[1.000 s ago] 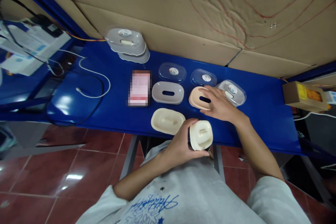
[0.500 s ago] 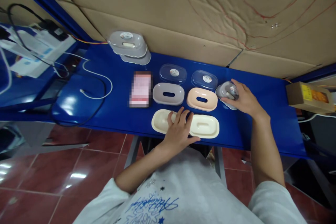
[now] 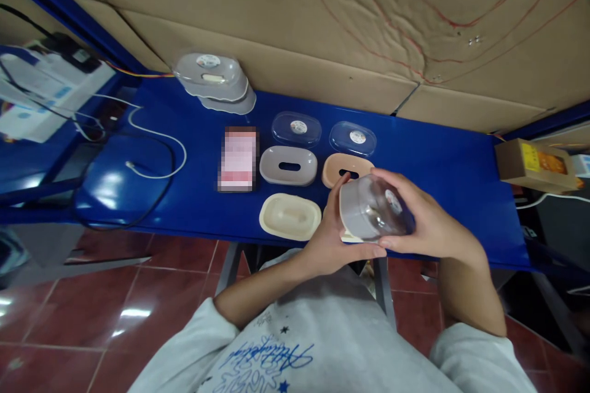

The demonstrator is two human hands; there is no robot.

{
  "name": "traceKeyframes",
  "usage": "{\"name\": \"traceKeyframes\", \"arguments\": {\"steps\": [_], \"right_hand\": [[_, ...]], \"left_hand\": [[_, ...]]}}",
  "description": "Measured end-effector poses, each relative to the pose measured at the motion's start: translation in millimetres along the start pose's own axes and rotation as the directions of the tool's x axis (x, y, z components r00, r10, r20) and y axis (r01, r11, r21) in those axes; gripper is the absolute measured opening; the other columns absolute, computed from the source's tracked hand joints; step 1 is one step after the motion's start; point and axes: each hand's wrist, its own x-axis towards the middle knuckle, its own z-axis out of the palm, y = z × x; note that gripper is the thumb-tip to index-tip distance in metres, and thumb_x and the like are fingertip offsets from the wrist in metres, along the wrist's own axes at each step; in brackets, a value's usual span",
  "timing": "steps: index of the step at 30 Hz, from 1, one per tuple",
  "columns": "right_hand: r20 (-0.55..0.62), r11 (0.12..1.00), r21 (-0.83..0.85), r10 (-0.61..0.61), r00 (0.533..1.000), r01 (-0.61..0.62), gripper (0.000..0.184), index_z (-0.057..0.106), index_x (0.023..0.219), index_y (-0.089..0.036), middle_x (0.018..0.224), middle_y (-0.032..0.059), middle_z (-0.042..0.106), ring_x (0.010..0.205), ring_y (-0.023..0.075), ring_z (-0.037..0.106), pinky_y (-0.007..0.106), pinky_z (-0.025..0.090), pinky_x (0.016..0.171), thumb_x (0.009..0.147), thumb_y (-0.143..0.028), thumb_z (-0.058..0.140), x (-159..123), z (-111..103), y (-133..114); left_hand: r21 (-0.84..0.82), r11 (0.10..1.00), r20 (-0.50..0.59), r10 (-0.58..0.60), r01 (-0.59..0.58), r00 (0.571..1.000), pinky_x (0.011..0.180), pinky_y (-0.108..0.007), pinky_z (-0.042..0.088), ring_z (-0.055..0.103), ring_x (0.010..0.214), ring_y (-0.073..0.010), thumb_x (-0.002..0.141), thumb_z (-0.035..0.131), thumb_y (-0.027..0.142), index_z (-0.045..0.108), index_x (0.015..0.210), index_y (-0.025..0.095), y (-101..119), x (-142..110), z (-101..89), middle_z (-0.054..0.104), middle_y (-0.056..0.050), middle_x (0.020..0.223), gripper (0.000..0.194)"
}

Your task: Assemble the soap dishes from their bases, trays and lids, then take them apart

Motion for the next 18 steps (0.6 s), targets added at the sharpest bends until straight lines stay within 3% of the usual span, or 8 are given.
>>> {"name": "traceKeyframes", "arguments": {"steps": [3, 6, 8, 11, 15, 18], "right_hand": [[0.023, 0.997, 0.063, -0.034, 0.999, 0.032, 0.099, 0.025, 0.172, -0.038, 0.166, 0.0108, 0.051, 0.146, 0.0375, 0.059, 0.054, 0.056, 0.115, 0.092, -0.064, 0.077, 1, 10, -5], [0.025, 0.990, 0.140, -0.009, 1.000, 0.005, 0.092, 0.026, 0.171, -0.038, 0.167, 0.0094, 0.051, 0.146, 0.0367, 0.059, 0.055, 0.054, 0.117, 0.096, -0.068, 0.069, 0, 3, 11], [-0.075, 0.993, 0.068, 0.103, 0.992, -0.097, 0.092, 0.029, 0.171, -0.037, 0.166, 0.0100, 0.052, 0.146, 0.0381, 0.059, 0.057, 0.052, 0.119, 0.094, -0.070, 0.069, 0, -7, 38], [-0.308, 0.930, -0.191, 0.246, 0.919, -0.313, 0.101, 0.035, 0.169, -0.032, 0.164, 0.0144, 0.054, 0.147, 0.0429, 0.056, 0.063, 0.045, 0.123, 0.086, -0.074, 0.076, 7, -22, 100], [-0.228, 0.824, -0.379, 0.357, 0.906, -0.420, 0.108, 0.040, 0.168, -0.027, 0.166, 0.0205, 0.051, 0.154, 0.0482, 0.046, 0.075, 0.035, 0.123, 0.082, -0.084, 0.071, 17, -28, 171], [-0.219, 0.836, -0.391, 0.322, 0.921, -0.385, 0.109, 0.038, 0.169, -0.025, 0.173, 0.0213, 0.042, 0.161, 0.0483, 0.035, 0.077, 0.025, 0.126, 0.084, -0.088, 0.065, 17, -25, 167]], "left_hand": [[-0.088, 0.996, -0.075, 0.011, -0.018, 0.997, 0.125, -0.061, 0.041, 0.049, 0.153, -0.0388, 0.071, 0.099, 0.046, 0.033, 0.156, 0.033, -1, 2, 3.2, 0.042, -0.015, 0.168, 0.109], [-0.109, 0.994, -0.119, -0.003, -0.010, 0.993, 0.124, -0.059, 0.043, 0.054, 0.148, -0.0373, 0.072, 0.098, 0.048, 0.036, 0.152, 0.031, -1, 0, 1.6, 0.050, -0.016, 0.162, 0.103], [-0.102, 0.995, -0.140, -0.018, 0.004, 0.990, 0.124, -0.059, 0.043, 0.056, 0.145, -0.0375, 0.071, 0.098, 0.052, 0.037, 0.150, 0.029, -2, -3, -0.4, 0.053, -0.016, 0.159, 0.102], [-0.100, 0.994, -0.156, -0.052, 0.037, 0.986, 0.125, -0.057, 0.042, 0.054, 0.147, -0.0371, 0.071, 0.097, 0.053, 0.039, 0.150, 0.030, -4, -9, -2.5, 0.053, -0.015, 0.159, 0.101], [-0.097, 0.991, -0.186, -0.113, 0.096, 0.976, 0.123, -0.055, 0.043, 0.055, 0.144, -0.0363, 0.072, 0.095, 0.057, 0.041, 0.151, 0.029, -8, -13, -3.8, 0.054, -0.014, 0.156, 0.100], [-0.072, 0.994, -0.213, -0.098, 0.084, 0.972, 0.122, -0.055, 0.044, 0.055, 0.144, -0.0357, 0.071, 0.095, 0.060, 0.039, 0.150, 0.029, -11, -12, -4.3, 0.052, -0.015, 0.157, 0.101]]}}
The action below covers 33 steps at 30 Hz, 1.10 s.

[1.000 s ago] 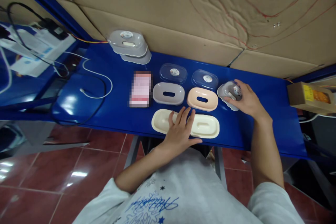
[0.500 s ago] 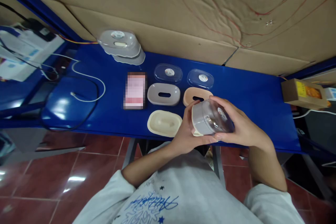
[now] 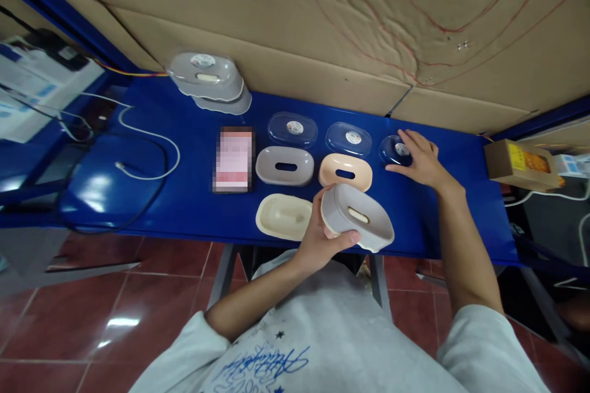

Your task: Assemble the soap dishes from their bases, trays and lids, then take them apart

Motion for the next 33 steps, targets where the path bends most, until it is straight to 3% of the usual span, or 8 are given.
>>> {"name": "traceKeyframes", "arguments": {"steps": [3, 6, 9, 14, 18, 21, 29, 33], "right_hand": [[-0.031, 0.968, 0.208, -0.138, 0.990, 0.142, 0.098, 0.026, 0.174, -0.031, 0.179, 0.0133, 0.033, 0.165, 0.0402, 0.031, 0.068, 0.027, 0.132, 0.095, -0.082, 0.056, -30, -17, -47], [0.197, 0.832, 0.480, -0.412, 0.890, 0.279, 0.113, 0.012, 0.176, -0.036, 0.181, 0.0088, 0.030, 0.162, 0.0371, 0.040, 0.058, 0.042, 0.128, 0.088, -0.080, 0.070, -69, -31, -106], [0.255, 0.814, 0.537, -0.408, 0.877, 0.223, 0.110, 0.021, 0.175, -0.036, 0.178, 0.0098, 0.036, 0.159, 0.0371, 0.046, 0.057, 0.045, 0.126, 0.087, -0.069, 0.080, -96, -34, -136], [0.219, 0.720, 0.693, -0.265, 0.939, 0.042, 0.089, 0.033, 0.169, -0.034, 0.168, 0.0099, 0.053, 0.144, 0.0367, 0.062, 0.053, 0.055, 0.115, 0.096, -0.076, 0.062, -105, -26, -94], [0.141, 0.960, 0.279, -0.013, 0.990, -0.027, 0.095, 0.035, 0.168, -0.029, 0.171, 0.0164, 0.045, 0.157, 0.0437, 0.043, 0.067, 0.034, 0.127, 0.090, -0.066, 0.075, -90, -13, -42], [0.136, 0.993, 0.116, -0.004, 0.991, -0.012, 0.098, 0.035, 0.168, -0.029, 0.170, 0.0177, 0.046, 0.160, 0.0463, 0.038, 0.074, 0.027, 0.127, 0.088, -0.069, 0.076, -83, -8, -29], [0.232, 0.885, 0.428, -0.302, 0.924, 0.182, 0.116, 0.015, 0.174, -0.040, 0.180, 0.0091, 0.032, 0.163, 0.0397, 0.037, 0.063, 0.042, 0.128, 0.084, -0.070, 0.082, -135, -30, -117], [0.215, 0.931, 0.348, -0.193, 0.957, 0.110, 0.100, 0.022, 0.172, -0.039, 0.173, 0.0112, 0.043, 0.157, 0.0397, 0.047, 0.064, 0.047, 0.124, 0.092, -0.055, 0.080, -165, -25, -127]], "left_hand": [[0.065, 0.998, -0.001, 0.010, -0.010, 1.000, 0.122, -0.055, 0.045, 0.055, 0.146, -0.0355, 0.072, 0.093, 0.065, 0.034, 0.150, 0.030, -2, 3, 1.0, 0.050, -0.016, 0.160, 0.104], [0.124, 0.992, 0.033, 0.024, -0.028, 0.999, 0.120, -0.057, 0.046, 0.055, 0.145, -0.0364, 0.074, 0.087, 0.073, 0.029, 0.153, 0.030, -4, 4, 3.5, 0.049, -0.018, 0.160, 0.107], [0.154, 0.985, 0.094, 0.066, -0.080, 0.993, 0.118, -0.056, 0.047, 0.054, 0.145, -0.0373, 0.075, 0.084, 0.077, 0.026, 0.156, 0.031, -6, 1, 6.2, 0.047, -0.018, 0.162, 0.110], [0.162, 0.982, 0.156, 0.072, -0.098, 0.985, 0.115, -0.055, 0.051, 0.059, 0.138, -0.0361, 0.078, 0.084, 0.070, 0.025, 0.158, 0.031, -9, -9, 8.7, 0.052, -0.017, 0.156, 0.107], [0.095, 0.993, 0.191, 0.045, -0.064, 0.980, 0.114, -0.055, 0.053, 0.061, 0.139, -0.0357, 0.080, 0.086, 0.063, 0.022, 0.158, 0.031, -10, -13, 8.6, 0.052, -0.017, 0.155, 0.106], [0.134, 0.988, 0.167, 0.049, -0.072, 0.985, 0.116, -0.056, 0.052, 0.056, 0.145, -0.0375, 0.078, 0.090, 0.060, 0.025, 0.159, 0.031, -14, -14, 8.2, 0.048, -0.019, 0.159, 0.108], [0.272, 0.944, 0.170, 0.141, -0.184, 0.975, 0.124, -0.062, 0.042, 0.051, 0.149, -0.0389, 0.073, 0.095, 0.059, 0.027, 0.160, 0.031, -23, -14, 11.2, 0.044, -0.019, 0.163, 0.113], [0.262, 0.942, 0.282, 0.131, -0.208, 0.950, 0.125, -0.061, 0.044, 0.045, 0.157, -0.0401, 0.076, 0.094, 0.057, 0.023, 0.165, 0.035, -13, -20, 6.0, 0.039, -0.019, 0.171, 0.116]]}}
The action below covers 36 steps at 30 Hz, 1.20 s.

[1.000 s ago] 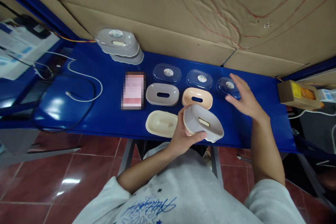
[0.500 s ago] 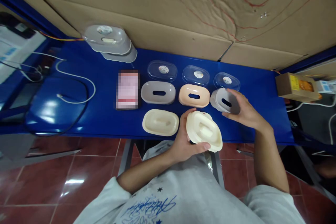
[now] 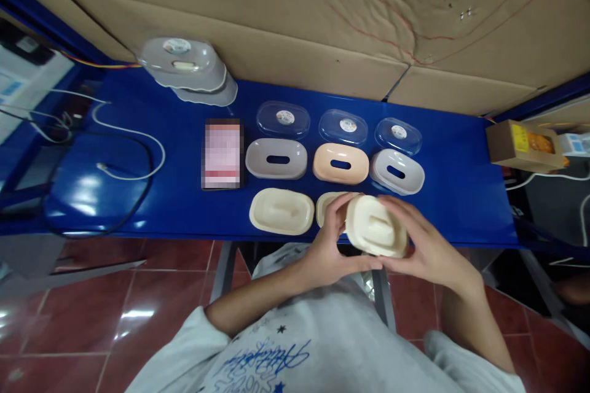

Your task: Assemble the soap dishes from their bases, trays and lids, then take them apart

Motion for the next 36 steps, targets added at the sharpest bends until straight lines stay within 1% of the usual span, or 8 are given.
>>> {"name": "traceKeyframes", "arguments": {"steps": [4, 9, 14, 18, 22, 25, 29, 36], "right_hand": [[-0.112, 0.969, -0.156, 0.177, 0.978, -0.193, 0.096, 0.021, 0.172, -0.040, 0.171, 0.0136, 0.045, 0.157, 0.0459, 0.044, 0.074, 0.042, 0.122, 0.094, -0.057, 0.075, -30, 3, 43], [-0.102, 0.947, -0.218, 0.219, 0.970, -0.236, 0.088, 0.020, 0.173, -0.042, 0.174, 0.0118, 0.041, 0.162, 0.0459, 0.035, 0.078, 0.035, 0.124, 0.099, -0.057, 0.067, -44, 7, 74], [-0.193, 0.979, -0.178, 0.063, 0.979, -0.098, 0.081, 0.028, 0.170, -0.044, 0.168, 0.0096, 0.048, 0.157, 0.0411, 0.044, 0.072, 0.039, 0.125, 0.101, -0.052, 0.069, 2, 17, 29], [-0.180, 0.972, -0.182, -0.180, 0.967, 0.147, 0.062, 0.038, 0.167, -0.041, 0.158, 0.0088, 0.060, 0.150, 0.0370, 0.054, 0.067, 0.044, 0.121, 0.109, -0.037, 0.057, 74, 44, -27], [-0.005, 0.928, -0.212, -0.314, 0.949, 0.306, 0.055, 0.048, 0.162, -0.030, 0.147, 0.0120, 0.069, 0.137, 0.0356, 0.063, 0.063, 0.047, 0.118, 0.109, -0.040, 0.058, 119, 87, -73], [0.143, 0.902, -0.237, -0.334, 0.932, 0.360, 0.067, 0.046, 0.163, -0.020, 0.157, 0.0183, 0.061, 0.144, 0.0397, 0.057, 0.063, 0.045, 0.119, 0.103, -0.038, 0.069, 124, 112, -91], [0.200, 0.929, -0.157, -0.303, 0.932, 0.336, 0.064, 0.048, 0.160, -0.024, 0.153, 0.0164, 0.065, 0.137, 0.0379, 0.061, 0.059, 0.051, 0.113, 0.101, -0.032, 0.071, 114, 118, -105], [0.103, 0.916, -0.050, -0.391, 0.915, 0.397, 0.055, 0.053, 0.157, -0.029, 0.152, 0.0095, 0.067, 0.142, 0.0295, 0.061, 0.050, 0.049, 0.117, 0.108, -0.050, 0.062, 148, 83, -106]], "left_hand": [[0.220, 0.973, -0.037, 0.078, -0.068, 0.996, 0.123, -0.057, 0.048, 0.047, 0.157, -0.0368, 0.088, 0.088, 0.043, 0.030, 0.167, 0.040, 15, -22, -29.2, 0.042, -0.015, 0.173, 0.098], [0.737, 0.666, -0.164, 0.339, -0.113, 0.926, 0.114, -0.050, 0.055, 0.064, 0.139, -0.0311, 0.093, 0.078, 0.017, 0.057, 0.146, 0.032, 18, -54, -76.6, 0.065, -0.011, 0.148, 0.059], [0.942, 0.335, -0.093, 0.214, 0.016, 0.972, 0.130, -0.074, 0.018, 0.056, 0.149, -0.0406, 0.097, 0.074, 0.027, 0.064, 0.139, 0.030, -1, -76, -92.9, 0.066, -0.013, 0.152, 0.043], [0.918, 0.384, -0.170, 0.171, 0.093, 0.970, 0.128, -0.067, 0.029, 0.058, 0.146, -0.0370, 0.098, 0.073, 0.032, 0.066, 0.141, 0.030, -5, -93, -90.4, 0.062, -0.015, 0.156, 0.043], [0.679, 0.685, -0.487, 0.150, 0.265, 0.860, 0.101, -0.044, 0.058, 0.072, 0.113, -0.0264, 0.099, 0.069, 0.036, 0.075, 0.112, 0.025, 7, -108, -98.2, 0.075, -0.010, 0.118, 0.018], [0.227, 0.872, -0.630, -0.207, 0.433, 0.749, 0.082, -0.035, 0.059, 0.070, 0.083, -0.0207, 0.100, 0.065, 0.047, 0.071, 0.087, 0.021, 10, -117, -108.1, 0.071, -0.003, 0.084, 0.030], [-0.372, 0.823, -0.461, -0.565, 0.429, 0.684, 0.096, -0.042, 0.062, 0.076, 0.098, -0.0262, 0.095, 0.071, 0.061, 0.075, 0.100, 0.019, 0, -127, -106.1, 0.080, -0.009, 0.098, 0.043], [-0.720, 0.653, -0.364, -0.644, 0.236, 0.673, 0.120, -0.053, 0.053, 0.069, 0.135, -0.0319, 0.095, 0.074, 0.040, 0.064, 0.142, 0.022, 9, -112, -94.2, 0.076, -0.013, 0.137, 0.051]]}}
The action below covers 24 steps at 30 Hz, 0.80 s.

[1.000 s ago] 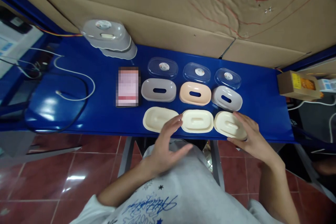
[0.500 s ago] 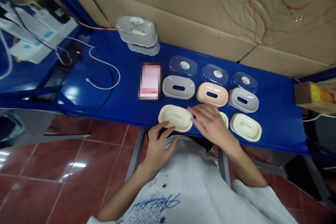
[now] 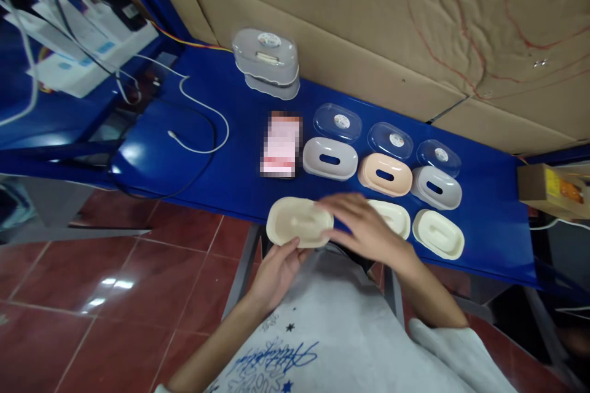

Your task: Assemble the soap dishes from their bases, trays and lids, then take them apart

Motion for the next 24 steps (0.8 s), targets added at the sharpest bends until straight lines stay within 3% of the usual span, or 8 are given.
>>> {"name": "traceKeyframes", "arguments": {"steps": [3, 6, 9, 12, 17, 24], "right_hand": [[-0.131, 0.957, -0.268, 0.081, 0.988, -0.113, 0.050, 0.055, 0.157, -0.018, 0.155, 0.0154, 0.065, 0.145, 0.0340, 0.058, 0.057, 0.039, 0.124, 0.110, -0.035, 0.058, 28, -8, 32], [-0.121, 0.902, -0.395, 0.137, 0.983, -0.174, 0.039, 0.066, 0.146, -0.015, 0.137, 0.0149, 0.076, 0.127, 0.0329, 0.069, 0.053, 0.045, 0.114, 0.110, -0.025, 0.057, 44, -7, 54], [-0.191, 0.914, -0.371, 0.099, 0.977, -0.165, 0.032, 0.074, 0.135, -0.021, 0.124, 0.0094, 0.082, 0.113, 0.0291, 0.072, 0.047, 0.049, 0.101, 0.111, -0.029, 0.055, 37, -6, 51], [-0.275, 0.957, -0.272, 0.022, 0.961, -0.099, 0.030, 0.074, 0.135, -0.024, 0.123, 0.0065, 0.082, 0.109, 0.0250, 0.072, 0.044, 0.051, 0.098, 0.111, -0.032, 0.057, 14, -7, 26], [-0.130, 0.962, -0.270, -0.084, 0.988, 0.046, 0.032, 0.070, 0.139, -0.021, 0.128, 0.0066, 0.080, 0.111, 0.0233, 0.071, 0.041, 0.053, 0.094, 0.111, -0.024, 0.056, -13, -6, -12], [0.038, 0.947, -0.294, -0.123, 0.992, 0.129, 0.037, 0.067, 0.143, -0.015, 0.134, 0.0130, 0.076, 0.119, 0.0272, 0.071, 0.047, 0.059, 0.102, 0.108, -0.013, 0.054, -8, 8, -13]], "left_hand": [[-0.146, 0.989, 0.009, 0.007, -0.006, 1.000, 0.120, -0.053, 0.053, 0.067, 0.137, -0.0327, 0.092, 0.076, 0.033, 0.062, 0.147, 0.021, 11, 7, 12.7, 0.076, -0.013, 0.138, 0.058], [-0.214, 0.976, 0.020, -0.030, 0.033, 0.999, 0.120, -0.055, 0.052, 0.064, 0.140, -0.0347, 0.090, 0.079, 0.028, 0.063, 0.147, 0.019, 16, 12, 21.8, 0.077, -0.014, 0.137, 0.060], [-0.246, 0.968, 0.048, -0.048, 0.059, 0.998, 0.120, -0.057, 0.051, 0.064, 0.139, -0.0359, 0.089, 0.080, 0.026, 0.066, 0.145, 0.018, 18, 18, 28.6, 0.078, -0.014, 0.134, 0.058], [-0.263, 0.963, 0.095, -0.032, 0.056, 0.995, 0.119, -0.054, 0.052, 0.067, 0.135, -0.0334, 0.090, 0.081, 0.031, 0.067, 0.144, 0.020, 19, 26, 34.7, 0.078, -0.012, 0.135, 0.056], [-0.285, 0.959, 0.139, 0.040, 0.001, 0.989, 0.110, -0.043, 0.056, 0.074, 0.119, -0.0255, 0.087, 0.087, 0.046, 0.071, 0.137, 0.023, 15, 38, 41.7, 0.079, -0.009, 0.133, 0.058], [-0.296, 0.955, 0.106, 0.015, 0.017, 0.994, 0.107, -0.039, 0.057, 0.075, 0.114, -0.0235, 0.093, 0.082, 0.048, 0.077, 0.120, 0.017, 14, 42, 41.0, 0.081, -0.009, 0.121, 0.041]]}}
